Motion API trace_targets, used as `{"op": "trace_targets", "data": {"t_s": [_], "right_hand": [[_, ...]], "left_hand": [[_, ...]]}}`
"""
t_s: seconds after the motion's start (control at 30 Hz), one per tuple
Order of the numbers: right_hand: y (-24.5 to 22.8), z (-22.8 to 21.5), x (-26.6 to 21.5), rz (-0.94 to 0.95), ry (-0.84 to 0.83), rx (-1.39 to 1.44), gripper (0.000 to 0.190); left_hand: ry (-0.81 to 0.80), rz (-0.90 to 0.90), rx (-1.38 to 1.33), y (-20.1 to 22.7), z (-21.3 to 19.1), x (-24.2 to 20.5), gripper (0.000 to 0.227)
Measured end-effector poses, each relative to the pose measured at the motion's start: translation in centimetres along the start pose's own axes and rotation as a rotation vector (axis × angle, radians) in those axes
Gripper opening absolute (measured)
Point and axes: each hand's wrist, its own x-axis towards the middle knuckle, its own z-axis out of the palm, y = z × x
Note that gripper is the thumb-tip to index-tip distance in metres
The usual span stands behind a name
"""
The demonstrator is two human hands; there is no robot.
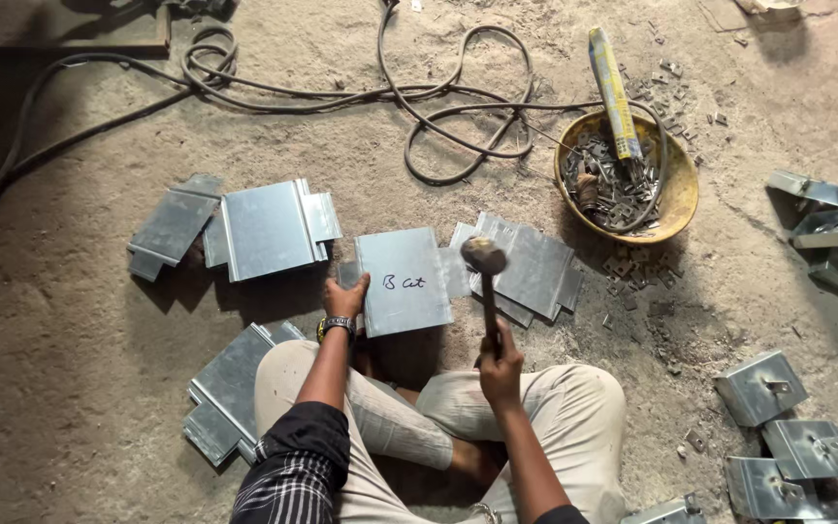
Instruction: The person sits on the floor and uses a hammer to strike rectangular metal sheets placed on a gear-shaped anvil. They repeatedly hit the sheets, occasionally flipping them over to work on different sides, and move finished pieces aside.
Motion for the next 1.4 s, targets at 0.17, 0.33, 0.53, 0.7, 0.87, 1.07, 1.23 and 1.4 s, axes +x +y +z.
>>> {"op": "trace_targets", "data": {"t_s": [0.17,0.33,0.53,0.7,0.87,1.07,1.23,1.4], "right_hand": [[2.4,0.5,0.7,0.282,-0.08,-0.168,0.032],[4.2,0.7,0.0,-0.174,0.064,-0.213,0.033],[0.4,-0.2,0.3,0.214,-0.007,-0.096,0.035],[-1.8,-1.9,-1.3,0.018,0.064,0.023,0.035],[1.0,1.0,0.0,0.058,-0.027,0.066,0.034],[5.3,1.8,0.4,0.281,-0.046,-0.06,0.035],[6.2,1.4,0.3,0.186,0.021,-0.053,0.034],[5.6,1.1,-0.1,0.34,0.01,0.009,0.035]], "left_hand": [[-0.016,0.024,-0.022,-0.1,-0.1,-0.4,0.097],[-0.045,0.0,0.007,0.0,-0.2,-0.5,0.098],[-0.016,0.089,0.033,-0.2,-0.6,-0.4,0.106],[-0.076,0.041,0.077,-0.5,1.0,0.0,0.108],[-0.07,0.029,0.049,-0.4,0.7,0.1,0.108],[-0.06,-0.003,0.025,0.5,0.1,-0.1,0.108],[-0.054,-0.026,0.039,1.0,-0.3,-1.1,0.103],[0.088,-0.225,-0.064,0.8,-0.1,-3.4,0.09]]}}
